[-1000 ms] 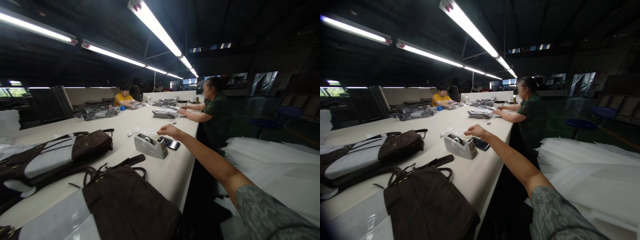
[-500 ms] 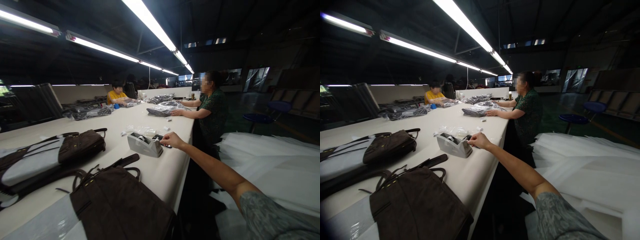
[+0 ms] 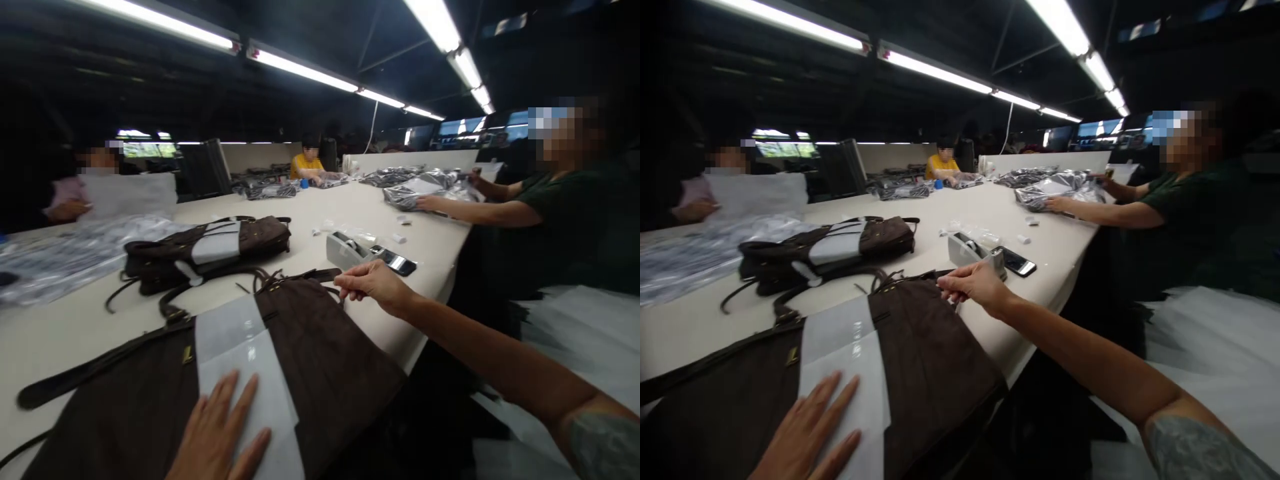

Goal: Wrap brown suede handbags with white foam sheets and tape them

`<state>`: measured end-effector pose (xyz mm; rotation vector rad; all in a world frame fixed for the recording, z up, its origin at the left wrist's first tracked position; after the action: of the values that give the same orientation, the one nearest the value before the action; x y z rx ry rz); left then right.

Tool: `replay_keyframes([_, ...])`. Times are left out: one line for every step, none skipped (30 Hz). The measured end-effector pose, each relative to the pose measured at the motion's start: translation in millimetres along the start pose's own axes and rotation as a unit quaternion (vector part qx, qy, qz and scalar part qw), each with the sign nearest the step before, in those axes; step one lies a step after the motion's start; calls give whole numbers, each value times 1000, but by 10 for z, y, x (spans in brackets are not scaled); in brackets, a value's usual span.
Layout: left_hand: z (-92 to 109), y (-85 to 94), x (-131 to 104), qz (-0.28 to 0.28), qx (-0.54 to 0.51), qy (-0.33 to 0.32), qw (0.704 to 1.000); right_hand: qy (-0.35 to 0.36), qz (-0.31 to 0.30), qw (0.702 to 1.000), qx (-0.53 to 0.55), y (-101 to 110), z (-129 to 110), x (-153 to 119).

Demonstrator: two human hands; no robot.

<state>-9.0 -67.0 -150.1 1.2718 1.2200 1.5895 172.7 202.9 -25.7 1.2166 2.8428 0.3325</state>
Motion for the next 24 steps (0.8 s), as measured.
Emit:
replay_keyframes([62,54,-1,-6,7,1,1000,-15,-47,999,22,-296,-65,-14])
replay_keyframes([112,105,3,-14,7,6,1000,-32,-87,995,36,-585,-105,-24])
replay_keyframes([151,153,10,-24,4,13,1000,-49,-118,991,43,-858,-124,-27])
replay_keyframes([184,200,18,-31,-5,19,999,-65,-141,987,48,-1112,-124,-21])
replay_keyframes([211,244,28,-39,-16,26,999,-81,-157,983,51,-1341,-110,-3])
replay_keyframes([230,283,37,-48,-29,34,998,-95,-165,980,54,-1542,-86,25])
replay_keyframes([245,314,46,-62,-42,44,996,-111,-165,978,58,-1713,-55,59])
replay_keyframes([259,336,53,-81,-55,55,994,-126,-159,977,60,-1855,-21,95])
replay_keyframes([274,357,59,-101,-67,65,990,-140,-151,977,61,-1974,12,128])
replay_keyframes([291,378,63,-119,-78,72,987,-150,-145,976,60,-2073,43,154])
replay_keyframes([311,404,67,-133,-87,78,984,-157,-139,976,57,-2156,72,174])
replay_keyframes([331,436,71,-139,-96,81,982,-163,-135,976,51,-2225,102,187])
replay_keyframes([349,471,75,-140,-104,83,981,-168,-132,976,45,-2282,133,197])
replay_keyframes([364,505,78,-139,-112,85,980,-172,-129,976,38,-2326,166,205])
replay_keyframes([376,534,79,-138,-119,88,979,-177,-124,976,31,-2358,203,213])
replay_keyframes([384,556,77,-140,-126,92,978,-181,-118,976,23,-2380,239,223])
replay_keyframes([391,573,74,-143,-132,95,976,-183,-113,976,16,-2397,272,236])
replay_keyframes([396,586,71,-145,-137,97,975,-185,-111,977,9,-2410,302,251])
replay_keyframes([400,594,68,-148,-141,99,974,-186,-110,976,1,-2422,329,267])
replay_keyframes([401,601,67,-149,-143,100,973,-187,-112,976,-8,-2433,352,286])
replay_keyframes([402,603,68,-149,-143,101,973,-188,-117,975,-18,-2443,374,304])
replay_keyframes([401,601,69,-149,-143,101,973,-190,-124,973,-30,-2452,393,324])
replay_keyframes([398,594,70,-150,-142,102,973,-192,-131,972,-45,-2459,409,346])
replay_keyframes([394,584,71,-150,-141,102,973,-192,-140,969,-62,-2462,420,370])
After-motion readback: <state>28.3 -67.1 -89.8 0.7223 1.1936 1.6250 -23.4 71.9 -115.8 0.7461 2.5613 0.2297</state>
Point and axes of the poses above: each hand's wrist, its own x-axis towards the middle knuckle, its own y-axis out of the back of the hand, z = x × y, the point moved 7 cm from there along x, towards the middle knuckle, and after that the axes turned 5 degrees about -x, right-handed, at the moved point
